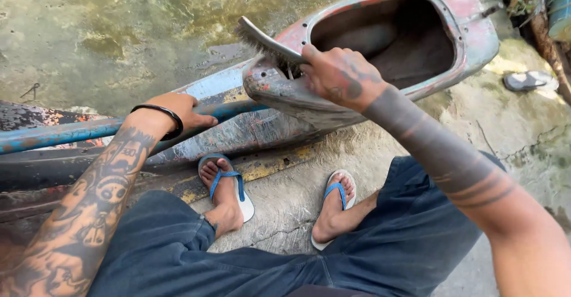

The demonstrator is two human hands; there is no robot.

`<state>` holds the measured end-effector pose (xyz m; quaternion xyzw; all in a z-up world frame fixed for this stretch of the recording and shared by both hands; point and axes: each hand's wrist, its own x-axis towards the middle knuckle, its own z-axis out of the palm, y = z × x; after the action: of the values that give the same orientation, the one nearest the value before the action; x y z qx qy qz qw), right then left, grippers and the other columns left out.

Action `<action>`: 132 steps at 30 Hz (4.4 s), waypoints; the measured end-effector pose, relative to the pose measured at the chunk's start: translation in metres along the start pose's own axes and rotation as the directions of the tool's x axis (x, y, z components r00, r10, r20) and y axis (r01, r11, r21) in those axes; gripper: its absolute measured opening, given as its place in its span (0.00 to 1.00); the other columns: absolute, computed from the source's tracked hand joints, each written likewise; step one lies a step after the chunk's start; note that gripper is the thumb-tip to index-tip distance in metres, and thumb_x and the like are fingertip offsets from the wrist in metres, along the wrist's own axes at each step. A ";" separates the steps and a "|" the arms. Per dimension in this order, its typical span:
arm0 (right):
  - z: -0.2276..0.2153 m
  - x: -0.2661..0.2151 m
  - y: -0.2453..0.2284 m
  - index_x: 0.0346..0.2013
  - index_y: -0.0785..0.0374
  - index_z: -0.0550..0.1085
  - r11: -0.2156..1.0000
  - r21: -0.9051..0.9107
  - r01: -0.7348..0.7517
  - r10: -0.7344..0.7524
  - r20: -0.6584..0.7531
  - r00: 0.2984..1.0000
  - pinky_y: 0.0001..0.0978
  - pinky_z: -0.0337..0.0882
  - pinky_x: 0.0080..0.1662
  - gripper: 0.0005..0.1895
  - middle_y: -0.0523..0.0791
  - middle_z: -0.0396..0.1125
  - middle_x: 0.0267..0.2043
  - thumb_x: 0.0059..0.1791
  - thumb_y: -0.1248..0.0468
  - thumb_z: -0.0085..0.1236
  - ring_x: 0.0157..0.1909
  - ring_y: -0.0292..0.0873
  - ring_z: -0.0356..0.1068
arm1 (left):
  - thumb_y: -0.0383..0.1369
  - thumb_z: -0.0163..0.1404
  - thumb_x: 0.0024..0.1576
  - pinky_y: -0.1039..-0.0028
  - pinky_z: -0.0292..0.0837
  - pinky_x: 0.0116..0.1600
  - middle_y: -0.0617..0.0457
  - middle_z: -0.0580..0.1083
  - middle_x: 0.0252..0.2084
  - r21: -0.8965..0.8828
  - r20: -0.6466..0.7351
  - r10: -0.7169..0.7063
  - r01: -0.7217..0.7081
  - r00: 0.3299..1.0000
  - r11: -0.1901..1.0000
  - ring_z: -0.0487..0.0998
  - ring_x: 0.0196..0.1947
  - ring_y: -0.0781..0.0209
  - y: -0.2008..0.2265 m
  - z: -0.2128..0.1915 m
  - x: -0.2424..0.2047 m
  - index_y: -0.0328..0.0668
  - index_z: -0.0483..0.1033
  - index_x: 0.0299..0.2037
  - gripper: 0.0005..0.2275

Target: Scraping rust and old paint from a motorcycle frame using a wire brush

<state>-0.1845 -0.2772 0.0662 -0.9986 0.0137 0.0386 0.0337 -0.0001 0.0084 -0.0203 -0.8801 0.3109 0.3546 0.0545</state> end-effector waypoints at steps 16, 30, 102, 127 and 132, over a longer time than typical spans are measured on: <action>0.029 -0.247 0.043 0.26 0.60 0.62 0.631 0.491 -0.601 0.521 0.306 0.797 0.37 0.60 0.22 0.17 0.46 0.61 0.15 0.57 0.57 0.43 0.14 0.45 0.58 | 0.58 0.52 0.55 0.44 0.78 0.43 0.44 0.70 0.60 0.235 -0.379 0.234 -0.152 0.895 0.960 0.78 0.47 0.32 -0.007 0.016 -0.010 0.45 0.53 0.73 0.41; 0.180 -0.258 0.060 0.42 0.73 0.67 -0.159 0.977 0.139 0.454 -0.052 0.889 0.42 0.73 0.16 0.12 0.50 0.58 0.18 0.54 0.65 0.39 0.12 0.45 0.66 | 0.51 0.59 0.51 0.55 0.48 0.65 0.45 0.61 0.70 0.621 -0.623 0.711 -0.347 0.326 0.703 0.59 0.65 0.48 0.101 0.008 -0.044 0.58 0.65 0.71 0.35; 0.207 -0.247 0.049 0.45 0.71 0.65 -0.119 0.975 0.186 0.583 -0.083 0.808 0.43 0.73 0.17 0.11 0.51 0.58 0.22 0.54 0.65 0.40 0.15 0.46 0.65 | 0.50 0.63 0.48 0.41 0.44 0.66 0.45 0.54 0.73 0.569 -0.615 0.681 -0.374 0.397 0.732 0.53 0.69 0.41 0.172 0.009 -0.026 0.57 0.69 0.56 0.27; -0.015 -0.175 0.056 0.71 0.40 0.57 0.867 0.269 -0.419 0.346 0.281 0.895 0.41 0.72 0.41 0.29 0.44 0.79 0.39 0.54 0.56 0.43 0.35 0.52 0.79 | 0.69 0.35 0.58 0.48 0.78 0.44 0.44 0.81 0.43 0.301 -0.204 0.027 0.036 0.979 0.953 0.82 0.44 0.36 -0.021 0.015 -0.021 0.54 0.76 0.51 0.31; -0.047 -0.133 0.054 0.78 0.28 0.46 0.973 -0.132 -0.188 0.226 0.392 0.892 0.42 0.63 0.25 0.35 0.43 0.66 0.17 0.56 0.54 0.37 0.14 0.43 0.64 | 0.68 0.37 0.59 0.47 0.78 0.47 0.42 0.80 0.44 0.267 -0.148 0.036 0.005 0.988 0.964 0.82 0.45 0.36 -0.022 0.010 -0.018 0.54 0.77 0.50 0.30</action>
<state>-0.3154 -0.3314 0.1202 -0.9622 0.1110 0.2482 -0.0135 -0.0033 0.0390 -0.0189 -0.8867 0.3661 0.2419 0.1456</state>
